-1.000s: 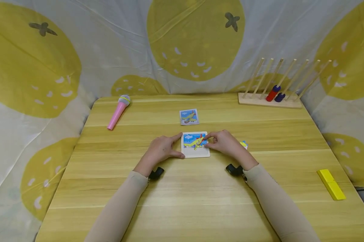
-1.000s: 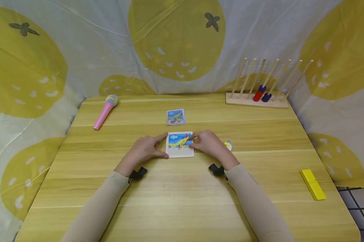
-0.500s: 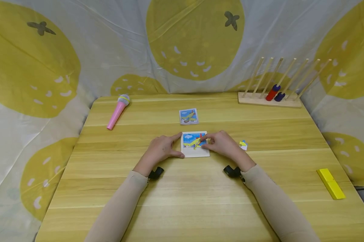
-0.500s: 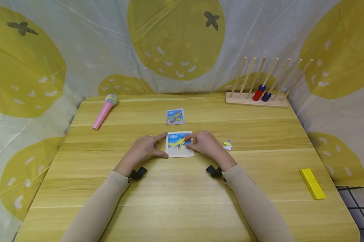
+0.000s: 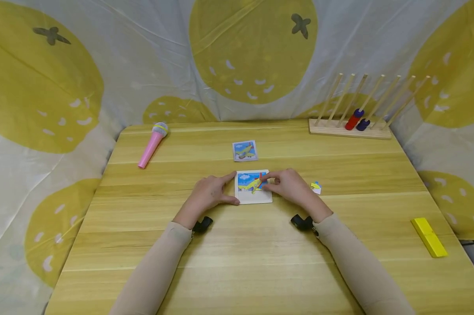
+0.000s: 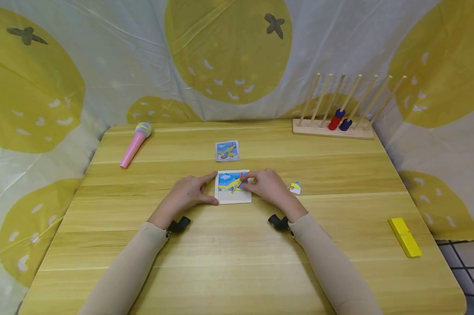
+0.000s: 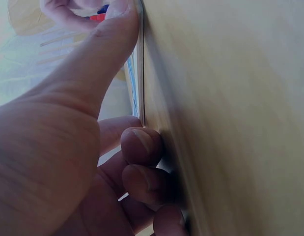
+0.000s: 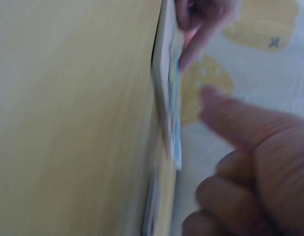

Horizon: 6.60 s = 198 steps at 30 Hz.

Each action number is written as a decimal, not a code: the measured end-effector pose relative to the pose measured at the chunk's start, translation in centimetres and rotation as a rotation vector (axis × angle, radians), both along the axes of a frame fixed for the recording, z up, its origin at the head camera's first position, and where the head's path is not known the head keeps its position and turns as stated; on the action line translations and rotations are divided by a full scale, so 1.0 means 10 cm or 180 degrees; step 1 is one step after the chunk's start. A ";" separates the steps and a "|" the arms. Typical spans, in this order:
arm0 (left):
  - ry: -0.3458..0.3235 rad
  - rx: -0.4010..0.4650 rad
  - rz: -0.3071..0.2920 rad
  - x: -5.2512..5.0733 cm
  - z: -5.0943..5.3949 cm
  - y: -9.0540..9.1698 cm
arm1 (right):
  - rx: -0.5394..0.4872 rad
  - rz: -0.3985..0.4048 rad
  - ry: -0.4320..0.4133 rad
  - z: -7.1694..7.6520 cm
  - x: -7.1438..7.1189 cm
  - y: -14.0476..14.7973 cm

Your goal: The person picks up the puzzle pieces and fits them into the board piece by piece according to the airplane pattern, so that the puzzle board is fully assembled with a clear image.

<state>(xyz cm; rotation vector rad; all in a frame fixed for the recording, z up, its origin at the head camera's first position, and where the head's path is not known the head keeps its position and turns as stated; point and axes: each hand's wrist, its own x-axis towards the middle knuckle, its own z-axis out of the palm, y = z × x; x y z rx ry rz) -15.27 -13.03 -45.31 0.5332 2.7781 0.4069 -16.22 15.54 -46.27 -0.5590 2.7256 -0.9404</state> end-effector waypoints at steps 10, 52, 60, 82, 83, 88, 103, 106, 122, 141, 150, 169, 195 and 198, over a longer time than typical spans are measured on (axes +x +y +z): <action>0.0014 0.0022 0.0006 -0.01 -0.01 -0.01 | -0.0532 -0.0791 -0.0528 0.01 0.11 0.69; 0.0004 0.0010 0.0034 -0.01 -0.02 0.00 | 0.0297 -0.0490 0.0148 -0.10 0.21 0.64; 0.0014 0.0017 0.0037 -0.01 -0.02 -0.01 | 0.0076 -0.0474 0.0281 -0.05 0.23 0.48; 0.0154 -0.0020 -0.0043 0.01 -0.02 -0.01 | 0.0422 0.0358 0.0384 -0.07 0.19 -0.52; 0.0150 -0.0020 -0.0042 0.01 -0.02 -0.01 | 0.0436 0.0361 0.0394 -0.07 0.18 -0.52; 0.0135 -0.0017 -0.0029 0.01 -0.01 -0.01 | 0.0442 0.0359 0.0463 -0.07 0.18 -0.53; 0.0125 -0.0053 -0.0025 0.00 -0.02 -0.01 | 0.0522 0.0114 0.0561 -0.04 0.26 -0.70; 0.0140 -0.0052 -0.0035 0.00 -0.02 -0.01 | 0.0579 0.0050 0.0541 -0.02 0.29 -0.72; 0.0132 -0.0008 -0.0056 0.00 -0.02 0.00 | 0.0498 0.0003 0.0546 -0.04 0.30 -0.75; -0.0049 -0.0039 0.0070 -0.01 -0.03 0.02 | -0.0879 -0.0865 -0.0632 -0.05 0.25 0.95; -0.0071 -0.0037 0.0096 0.00 -0.03 0.03 | -0.0547 -0.0796 -0.0718 -0.13 0.29 1.15; -0.0059 -0.0010 0.0073 -0.01 -0.02 0.02 | -0.0124 -0.0774 -0.0568 -0.16 0.25 1.11; 0.0015 0.0026 0.0066 0.01 -0.02 0.00 | -0.0138 -0.0596 -0.0325 -0.11 0.28 1.00; 0.0005 0.0032 0.0075 0.00 -0.02 0.00 | -0.0151 -0.0515 -0.0283 -0.10 0.27 0.88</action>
